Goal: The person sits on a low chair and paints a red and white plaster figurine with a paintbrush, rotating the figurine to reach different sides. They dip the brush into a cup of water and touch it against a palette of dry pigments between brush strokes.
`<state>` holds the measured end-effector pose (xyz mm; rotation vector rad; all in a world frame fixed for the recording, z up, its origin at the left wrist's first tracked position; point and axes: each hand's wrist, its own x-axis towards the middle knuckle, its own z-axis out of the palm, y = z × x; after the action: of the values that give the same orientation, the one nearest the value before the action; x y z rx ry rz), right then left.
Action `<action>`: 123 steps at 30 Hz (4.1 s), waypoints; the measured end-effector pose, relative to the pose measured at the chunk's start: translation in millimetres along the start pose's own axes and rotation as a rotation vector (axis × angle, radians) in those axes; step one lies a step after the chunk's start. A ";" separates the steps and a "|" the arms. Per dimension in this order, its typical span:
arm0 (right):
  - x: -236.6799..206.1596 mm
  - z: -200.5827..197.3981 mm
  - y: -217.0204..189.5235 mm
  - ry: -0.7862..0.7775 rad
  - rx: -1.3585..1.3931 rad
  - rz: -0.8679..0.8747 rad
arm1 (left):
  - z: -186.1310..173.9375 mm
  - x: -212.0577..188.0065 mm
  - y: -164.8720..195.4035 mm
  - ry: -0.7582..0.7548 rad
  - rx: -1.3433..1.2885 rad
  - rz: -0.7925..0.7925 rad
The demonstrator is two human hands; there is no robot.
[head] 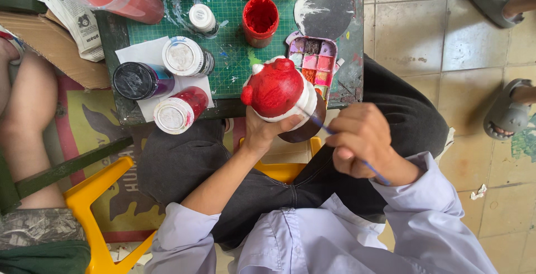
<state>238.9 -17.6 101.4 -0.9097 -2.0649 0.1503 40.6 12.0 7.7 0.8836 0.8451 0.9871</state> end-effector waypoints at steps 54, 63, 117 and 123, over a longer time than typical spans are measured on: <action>-3.0 -16.1 3.5 0.364 0.250 0.222 | -23.3 3.2 -6.9 -0.454 -0.266 0.005; 0.3 -17.4 8.7 0.374 0.241 0.231 | -22.8 5.9 -5.3 -0.464 -0.279 0.008; 4.1 -50.2 -9.3 0.037 0.136 0.333 | -16.9 -0.1 -1.1 -0.362 -0.335 -0.008; 1.3 -50.8 -11.0 -0.043 0.297 0.192 | -20.3 -0.5 -10.0 -0.343 -0.246 0.026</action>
<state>270.4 -35.5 138.8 -0.9214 -1.9252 0.5680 25.6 13.3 -9.3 0.8219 0.4123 0.9058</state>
